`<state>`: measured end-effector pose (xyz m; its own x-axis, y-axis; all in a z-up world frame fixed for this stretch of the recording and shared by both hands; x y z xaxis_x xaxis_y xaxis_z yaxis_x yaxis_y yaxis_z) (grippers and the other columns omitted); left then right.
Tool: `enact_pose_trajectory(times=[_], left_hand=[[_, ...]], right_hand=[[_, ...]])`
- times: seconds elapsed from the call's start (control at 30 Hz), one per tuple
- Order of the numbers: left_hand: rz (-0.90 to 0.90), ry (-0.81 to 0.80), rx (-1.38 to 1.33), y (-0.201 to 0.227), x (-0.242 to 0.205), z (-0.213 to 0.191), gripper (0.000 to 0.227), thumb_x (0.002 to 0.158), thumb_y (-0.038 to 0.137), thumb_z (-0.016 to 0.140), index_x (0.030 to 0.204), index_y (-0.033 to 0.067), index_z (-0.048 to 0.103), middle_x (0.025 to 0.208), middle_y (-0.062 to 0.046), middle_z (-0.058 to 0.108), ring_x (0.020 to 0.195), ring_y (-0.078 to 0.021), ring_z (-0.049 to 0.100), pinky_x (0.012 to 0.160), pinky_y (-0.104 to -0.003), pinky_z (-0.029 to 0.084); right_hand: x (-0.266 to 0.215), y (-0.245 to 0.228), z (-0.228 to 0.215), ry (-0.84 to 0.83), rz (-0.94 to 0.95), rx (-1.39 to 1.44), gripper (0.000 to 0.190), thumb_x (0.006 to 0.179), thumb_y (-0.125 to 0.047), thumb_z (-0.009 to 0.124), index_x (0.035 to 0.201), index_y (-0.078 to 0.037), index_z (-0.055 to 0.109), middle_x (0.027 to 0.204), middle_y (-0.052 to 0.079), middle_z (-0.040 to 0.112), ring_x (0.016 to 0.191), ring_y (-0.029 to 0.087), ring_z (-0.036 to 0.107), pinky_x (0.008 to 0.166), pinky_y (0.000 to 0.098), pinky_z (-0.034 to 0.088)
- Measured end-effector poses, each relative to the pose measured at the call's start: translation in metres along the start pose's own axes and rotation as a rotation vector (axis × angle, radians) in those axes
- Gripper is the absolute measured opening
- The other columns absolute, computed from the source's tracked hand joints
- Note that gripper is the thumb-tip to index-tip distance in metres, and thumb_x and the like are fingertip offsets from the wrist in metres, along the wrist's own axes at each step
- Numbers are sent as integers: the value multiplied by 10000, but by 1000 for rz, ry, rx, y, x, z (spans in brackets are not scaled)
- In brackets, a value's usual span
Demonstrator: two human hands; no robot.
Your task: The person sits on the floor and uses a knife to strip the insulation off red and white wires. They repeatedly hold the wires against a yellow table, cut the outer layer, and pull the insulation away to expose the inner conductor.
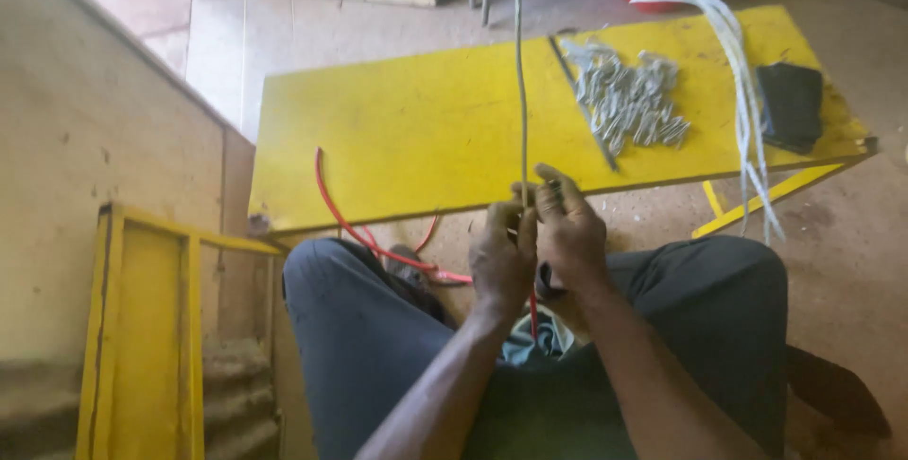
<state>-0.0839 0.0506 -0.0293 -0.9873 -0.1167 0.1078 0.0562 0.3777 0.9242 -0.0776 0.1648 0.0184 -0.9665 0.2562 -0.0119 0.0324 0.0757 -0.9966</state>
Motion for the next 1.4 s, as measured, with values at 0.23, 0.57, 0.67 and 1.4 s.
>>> enact_pose_trajectory(times=[0.23,0.57,0.67,1.4], left_hand=[[121,-138,-74,72,-23,-24,161,997,263,692,1128,171,716,1007,-105,814,950,-317,812,804,-458,646],[-151,-572,400,26,-62,17,504,1134,369,266,1502,70,435,1172,-189,719,942,-370,743,882,-553,560],[-187,-522,302,22,-66,7,527,1054,457,366,1367,79,558,1239,-242,707,1149,-449,679,985,-607,495],[562,-263,640,92,-114,-102,144,1006,173,549,875,135,597,769,-120,557,490,-359,578,361,-544,409]], right_hand=[[12,-40,-4,13,-30,-8,346,1149,-282,489,1400,-97,639,915,130,768,919,230,757,881,449,624],[93,63,28,172,-303,-600,387,1157,-375,412,1242,-98,668,678,-20,625,460,107,506,361,275,431],[89,69,43,131,-327,-643,260,1104,-315,503,1157,-102,643,832,144,775,710,411,729,557,533,530],[214,-1,6,447,-495,-632,258,1063,-319,526,921,-111,581,853,223,728,842,567,655,704,655,432]])
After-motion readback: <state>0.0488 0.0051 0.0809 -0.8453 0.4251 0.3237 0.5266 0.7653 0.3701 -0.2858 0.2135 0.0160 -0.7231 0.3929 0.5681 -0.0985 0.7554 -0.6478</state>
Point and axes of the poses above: each hand's wrist, its own x-axis towards the middle knuckle, its own z-axis out of the palm, y = z × x, the point moved 6 cm from there along x, towards the middle knuckle
